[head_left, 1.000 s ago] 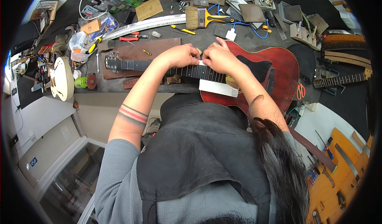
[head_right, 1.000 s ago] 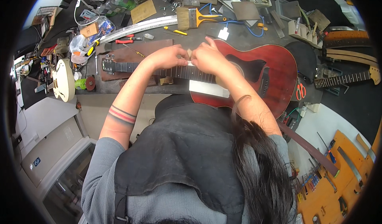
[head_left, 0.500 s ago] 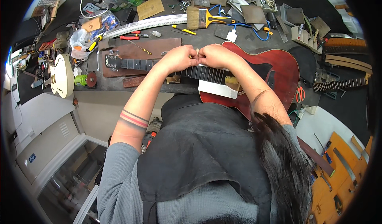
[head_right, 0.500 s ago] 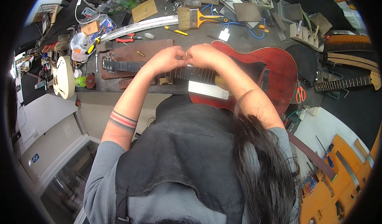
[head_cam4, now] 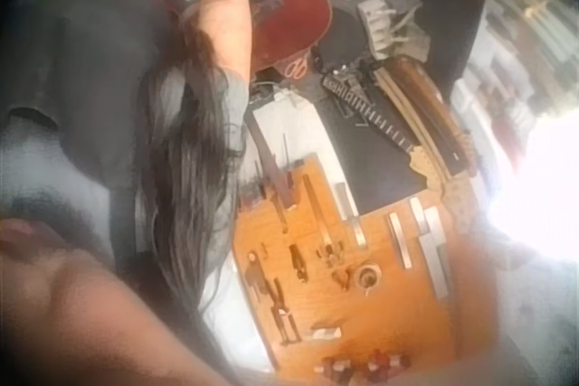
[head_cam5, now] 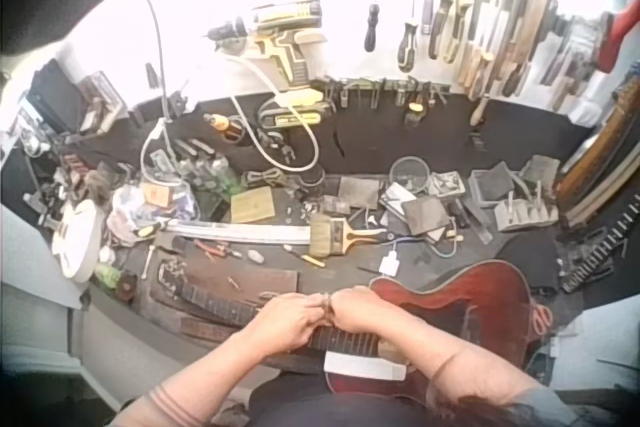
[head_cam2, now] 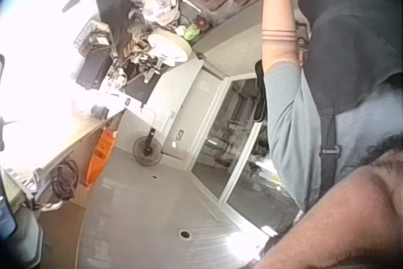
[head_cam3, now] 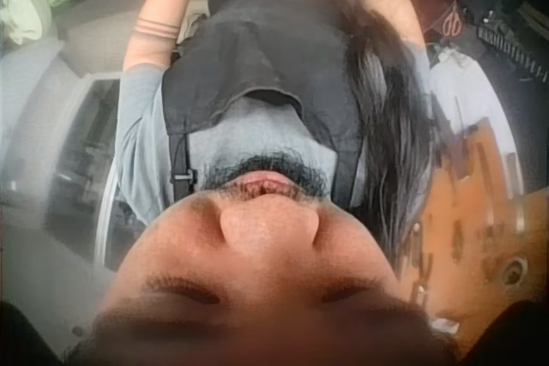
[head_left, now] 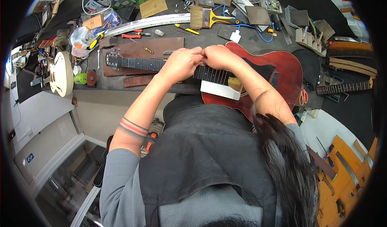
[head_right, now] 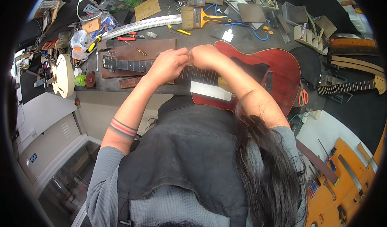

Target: The person sands the guitar fretboard using a sanding block and masking tape to protect the strings. They then brush the fretboard with a small brush to remove dust and apply fresh masking tape to the fretboard.

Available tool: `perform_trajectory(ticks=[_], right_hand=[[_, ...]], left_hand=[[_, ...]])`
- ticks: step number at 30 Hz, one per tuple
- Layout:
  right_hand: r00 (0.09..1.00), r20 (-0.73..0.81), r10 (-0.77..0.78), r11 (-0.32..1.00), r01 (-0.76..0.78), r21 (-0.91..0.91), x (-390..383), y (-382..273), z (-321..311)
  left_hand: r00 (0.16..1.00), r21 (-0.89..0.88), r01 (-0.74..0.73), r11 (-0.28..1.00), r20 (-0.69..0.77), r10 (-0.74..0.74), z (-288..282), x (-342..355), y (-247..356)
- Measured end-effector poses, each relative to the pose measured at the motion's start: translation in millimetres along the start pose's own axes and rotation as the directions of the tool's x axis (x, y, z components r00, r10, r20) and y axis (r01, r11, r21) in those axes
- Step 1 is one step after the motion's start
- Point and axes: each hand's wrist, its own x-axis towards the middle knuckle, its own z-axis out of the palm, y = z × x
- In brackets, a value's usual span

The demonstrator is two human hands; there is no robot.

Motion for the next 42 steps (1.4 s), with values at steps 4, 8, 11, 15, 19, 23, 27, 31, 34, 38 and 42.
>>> perform_trajectory(ticks=[4,8,11,15,19,23,27,31,34,38,42], right_hand=[[0.998,0.051,-0.042,0.982,0.032,0.187,6.4,12.8,-3.6],[0.99,0.085,-0.111,0.962,0.086,0.259,14.7,22.1,-5.3],[0.98,0.144,-0.138,0.959,0.096,0.265,14.4,23.3,-8.9],[0.971,0.171,-0.168,0.957,0.119,0.264,12.0,24.9,-10.8],[0.98,0.125,-0.153,0.962,0.118,0.248,0.3,16.4,-15.3],[0.991,0.064,-0.118,0.954,0.096,0.283,-6.0,19.1,-12.2],[0.993,0.009,-0.116,0.944,0.108,0.311,-5.1,23.3,-5.2],[0.988,-0.135,-0.071,0.883,0.126,0.453,-9.7,20.3,4.2],[0.989,-0.128,-0.069,0.881,0.121,0.457,-8.9,19.5,4.8],[0.992,-0.114,-0.058,0.881,0.105,0.461,-10.5,16.1,1.8],[0.992,-0.114,-0.055,0.899,0.099,0.426,-10.7,13.7,0.0]], left_hand=[[0.989,-0.006,0.15,0.989,0.008,-0.15,-15.3,-9.2,0.7],[0.964,-0.074,0.264,0.962,-0.024,-0.266,-12.1,-20.3,-2.1],[0.949,-0.095,0.31,0.946,-0.033,-0.314,-8.3,-20.9,-2.5],[0.886,-0.108,0.463,0.88,0.073,-0.457,-12.6,-2.7,-1.1],[0.84,-0.114,0.513,0.851,0.273,-0.47,-21.9,25.9,-5.8],[0.818,-0.118,0.501,0.857,0.389,-0.425,-25.5,43.0,-14.4],[0.818,-0.209,0.513,0.832,0.412,-0.401,-27.3,47.8,-14.1],[0.816,-0.225,0.523,0.822,0.413,-0.405,-27.1,50.5,-19.5],[0.798,-0.256,0.549,0.795,0.442,-0.409,-26.1,52.4,-23.2],[0.81,-0.266,0.531,0.804,0.437,-0.391,-23.7,51.7,-26.5],[0.802,-0.263,0.542,0.798,0.444,-0.398,-25.8,50.4,-24.4]])
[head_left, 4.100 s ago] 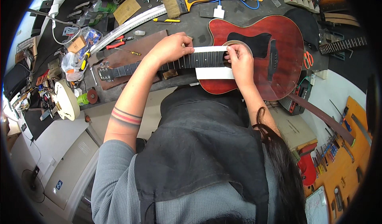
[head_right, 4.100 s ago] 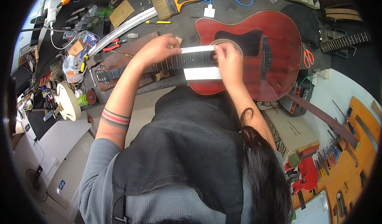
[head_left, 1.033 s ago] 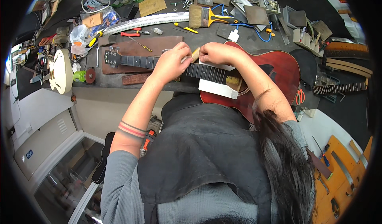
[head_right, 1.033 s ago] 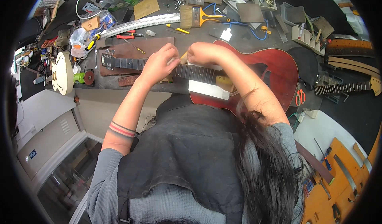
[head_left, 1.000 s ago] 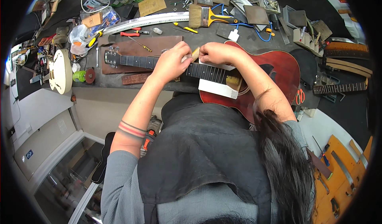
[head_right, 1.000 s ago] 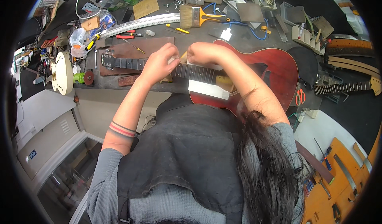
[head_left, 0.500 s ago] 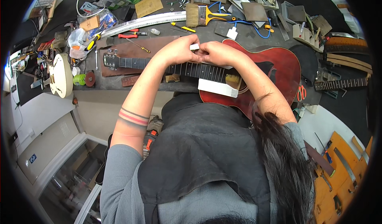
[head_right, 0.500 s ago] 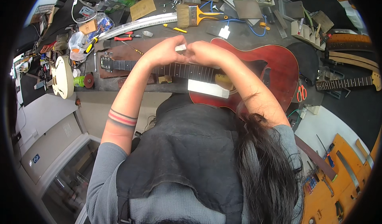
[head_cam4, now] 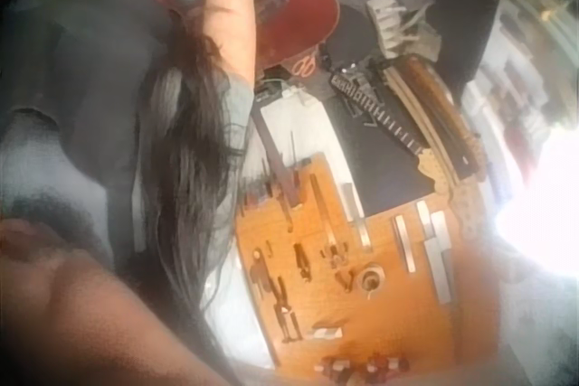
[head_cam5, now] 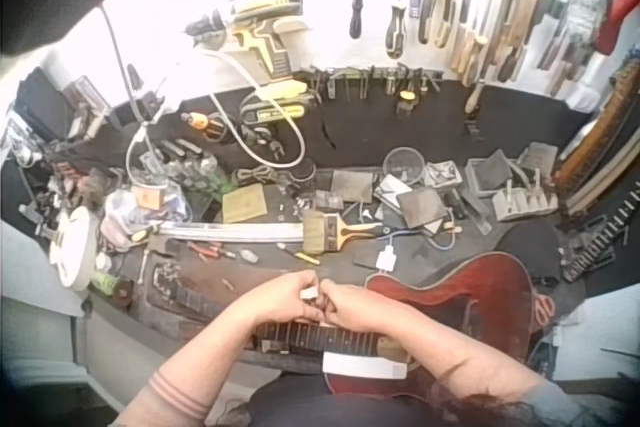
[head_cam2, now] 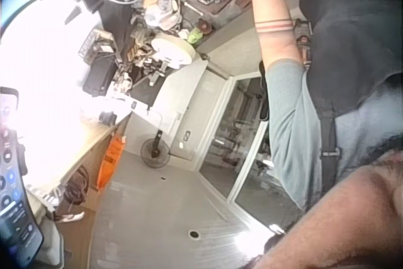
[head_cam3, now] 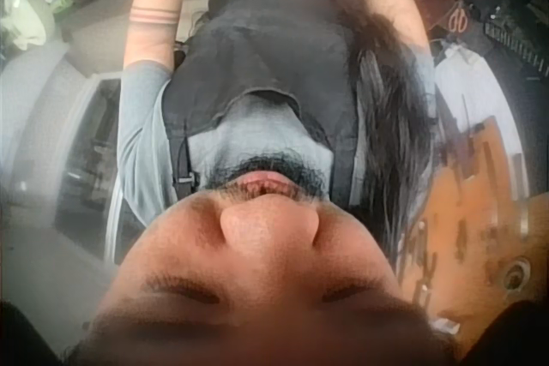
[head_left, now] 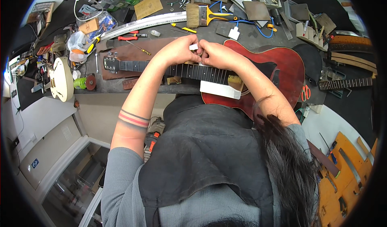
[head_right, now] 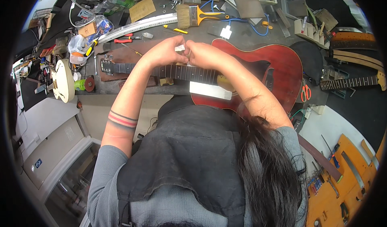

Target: The person sands the guitar fretboard using a sanding block and masking tape to protect the strings. They then brush the fretboard with a small brush to remove dust and apply fresh masking tape to the fretboard.

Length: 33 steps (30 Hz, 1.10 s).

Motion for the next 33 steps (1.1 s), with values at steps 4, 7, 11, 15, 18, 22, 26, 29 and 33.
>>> perform_trajectory(ticks=[4,7,11,15,18,22,26,29,33], right_hand=[[1.0,0.001,-0.021,1.0,0.021,-0.009,-0.9,1.3,1.3],[1.0,0.005,-0.027,1.0,0.027,-0.016,0.8,1.3,1.7],[1.0,0.009,-0.024,1.0,0.024,-0.008,1.2,2.5,2.7],[1.0,0.011,-0.004,1.0,0.004,0.019,0.0,-1.6,0.2],[1.0,-0.008,-0.012,0.999,0.013,0.043,-0.8,3.0,3.0],[1.0,-0.004,-0.015,0.999,0.016,0.036,-1.1,2.9,2.7],[1.0,-0.01,-0.013,1.0,0.014,0.023,-1.4,1.0,2.5],[0.999,-0.03,-0.03,1.0,0.03,0.008,-0.1,7.2,7.2],[0.998,-0.045,-0.044,0.999,0.043,-0.031,-1.9,5.9,8.7]], left_hand=[[1.0,-0.007,-0.004,1.0,-0.007,0.004,1.3,-1.4,-3.2],[1.0,0.026,-0.001,1.0,-0.031,0.002,1.9,-3.2,-5.5],[0.998,0.028,-0.027,0.999,-0.05,0.028,4.0,-3.7,-10.9],[0.994,0.063,-0.038,0.997,-0.097,0.044,5.8,-6.2,-9.3],[0.996,0.055,-0.014,0.998,-0.083,0.019,5.3,-5.1,-9.1],[0.998,0.07,-0.015,0.997,-0.059,0.019,4.3,-2.7,-7.4],[0.999,0.066,-0.005,0.998,-0.033,0.007,4.4,-1.1,-7.3],[0.999,0.046,0.016,0.999,-0.037,-0.014,5.9,2.6,-8.8],[0.998,0.0,0.029,1.0,-0.052,-0.029,7.4,3.2,-12.9]])
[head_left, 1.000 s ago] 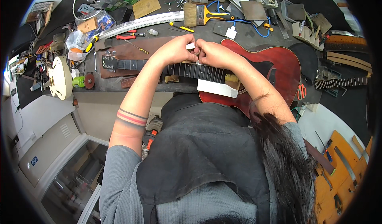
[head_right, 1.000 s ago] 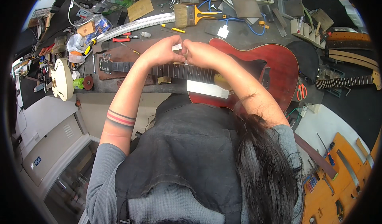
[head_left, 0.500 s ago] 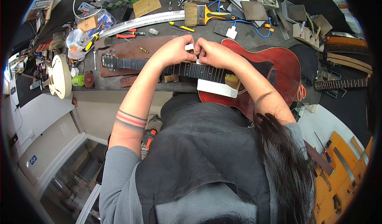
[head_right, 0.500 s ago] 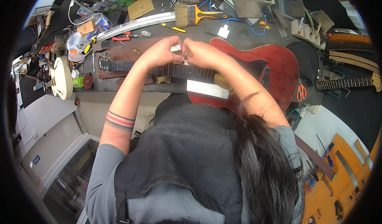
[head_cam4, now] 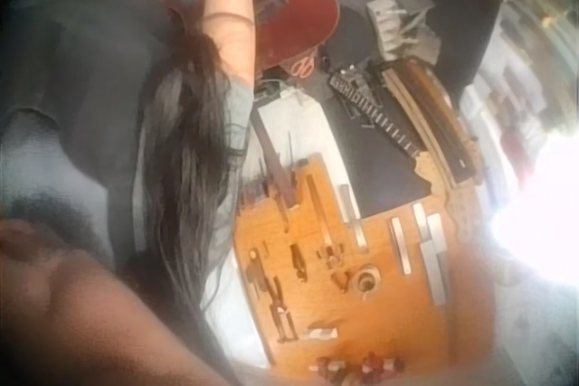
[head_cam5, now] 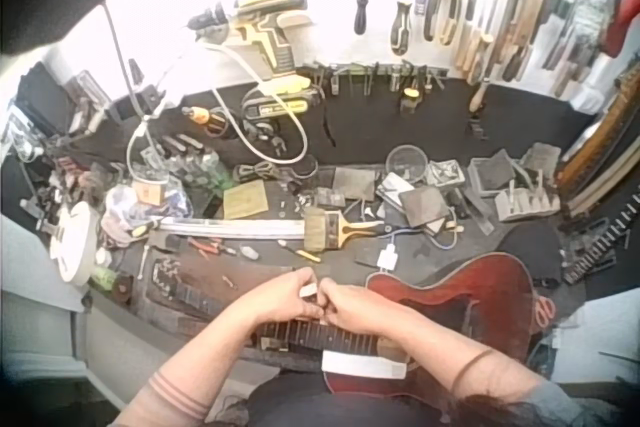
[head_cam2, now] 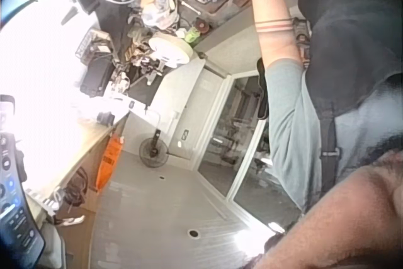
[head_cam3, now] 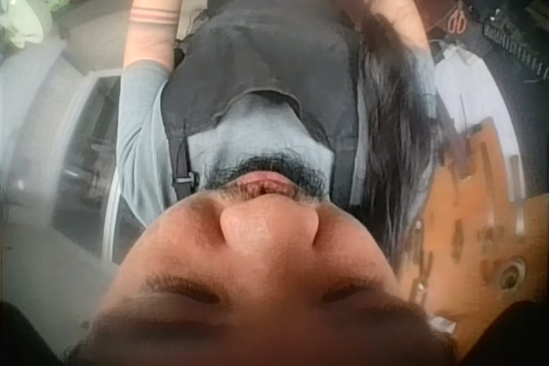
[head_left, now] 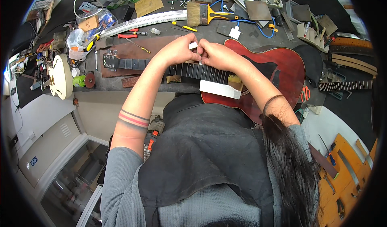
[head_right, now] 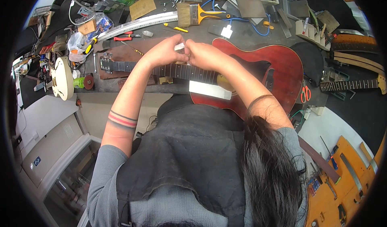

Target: The person sands the guitar fretboard using a sanding block and masking tape to protect the strings. They then brush the fretboard with a small brush to remove dust and apply fresh masking tape to the fretboard.

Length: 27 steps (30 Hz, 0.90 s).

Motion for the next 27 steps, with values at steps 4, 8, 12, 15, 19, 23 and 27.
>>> perform_trajectory(ticks=[4,8,12,15,19,23,27], right_hand=[[0.999,-0.01,-0.033,0.999,0.033,-0.011,-2.1,1.5,1.3],[0.999,-0.02,-0.049,0.998,0.048,-0.044,-4.9,0.9,1.9],[0.995,-0.048,-0.092,0.993,0.088,-0.08,-9.4,2.0,4.6],[0.988,-0.043,-0.148,0.979,0.14,-0.148,-13.2,-1.2,0.5],[0.982,-0.016,-0.187,0.963,0.181,-0.198,-13.3,3.2,-6.5],[0.983,0.059,-0.174,0.943,0.184,-0.277,-10.3,-2.0,-15.8],[0.983,0.135,-0.122,0.959,0.152,-0.241,1.1,-9.5,-12.9]], left_hand=[[0.999,-0.014,-0.017,1.0,-0.049,0.016,1.9,-1.5,-4.4],[0.995,-0.037,0.003,0.999,-0.104,-0.007,2.1,-10.2,2.0],[0.982,-0.124,0.023,0.992,-0.185,-0.046,4.1,-21.9,7.3],[0.963,-0.224,-0.039,0.974,-0.269,-0.023,8.9,-27.3,-6.6],[0.918,-0.237,-0.139,0.962,-0.395,0.035,13.4,-38.8,-12.7],[0.897,-0.299,-0.14,0.944,-0.441,-0.006,13.5,-49.9,-7.4],[0.877,-0.334,-0.152,0.93,-0.48,-0.029,17.6,-59.1,-4.3]])
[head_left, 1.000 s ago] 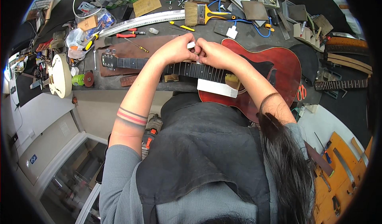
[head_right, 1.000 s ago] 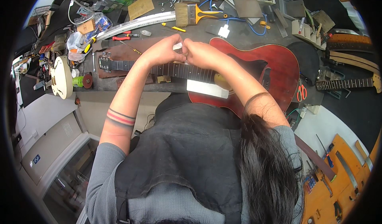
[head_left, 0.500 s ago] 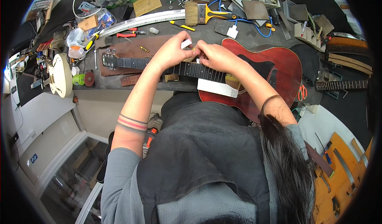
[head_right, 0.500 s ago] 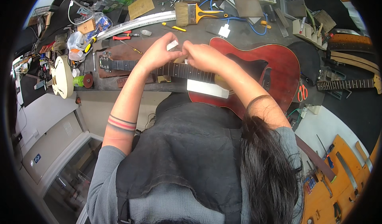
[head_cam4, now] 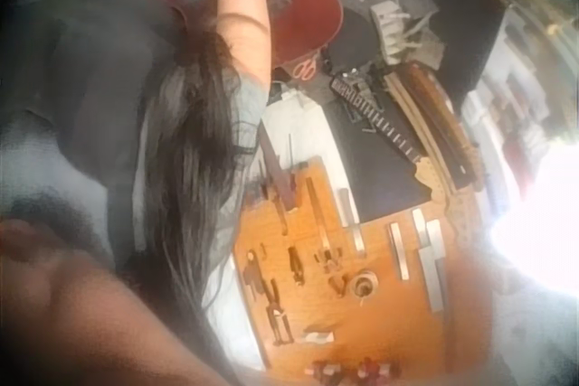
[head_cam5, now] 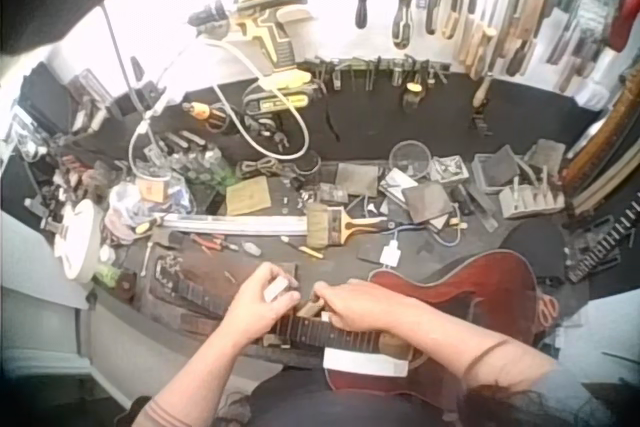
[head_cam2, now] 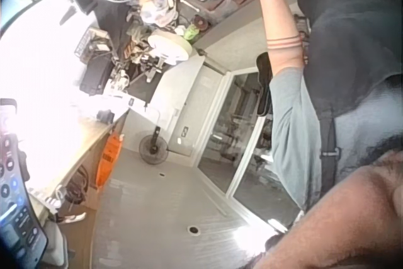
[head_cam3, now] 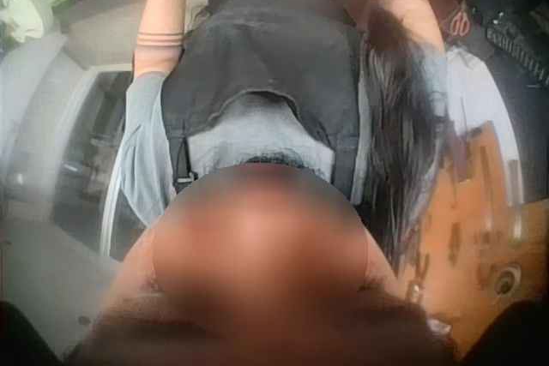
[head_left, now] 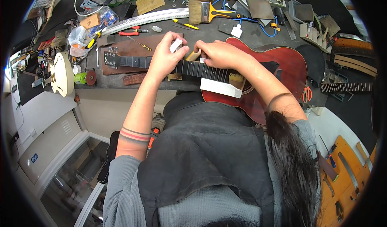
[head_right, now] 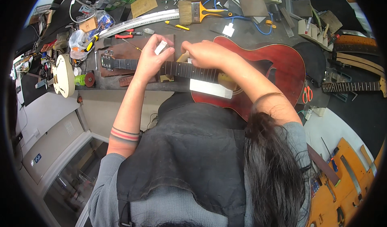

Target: The person sands the guitar fretboard using a sanding block and masking tape to protect the strings. They then brush the fretboard with a small brush to remove dust and apply fresh masking tape to the fretboard.

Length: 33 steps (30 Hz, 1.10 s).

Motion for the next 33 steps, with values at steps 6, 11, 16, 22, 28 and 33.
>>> perform_trajectory(ticks=[6,11,16,22,28,33], right_hand=[[0.997,0.02,-0.076,0.995,0.077,-0.069,-12.1,10.3,-11.1],[0.975,-0.08,-0.208,0.96,0.188,-0.209,-32.5,23.9,-16.5],[0.979,-0.104,-0.175,0.966,0.151,-0.209,-39.5,15.8,-19.5],[0.962,-0.222,-0.158,0.974,0.115,-0.195,-34.0,16.6,6.0],[0.956,-0.252,-0.153,0.97,0.097,-0.221,-25.5,12.7,18.5],[0.962,-0.235,-0.138,0.976,0.091,-0.2,-19.6,10.7,18.3]], left_hand=[[0.999,0.041,-0.041,0.998,-0.033,0.043,-3.5,-8.9,-7.5],[0.998,-0.013,-0.051,0.999,-0.048,0.05,-2.5,-8.6,-12.6],[1.0,-0.034,-0.007,0.999,-0.023,0.006,-3.3,-10.4,-4.5],[0.996,-0.046,-0.059,0.997,-0.062,0.056,-3.9,-15.4,-11.2],[0.999,-0.065,-0.006,0.998,-0.049,0.003,0.3,-21.9,-13.7],[0.999,-0.043,0.026,0.999,-0.03,-0.028,3.0,-26.4,-6.0]])
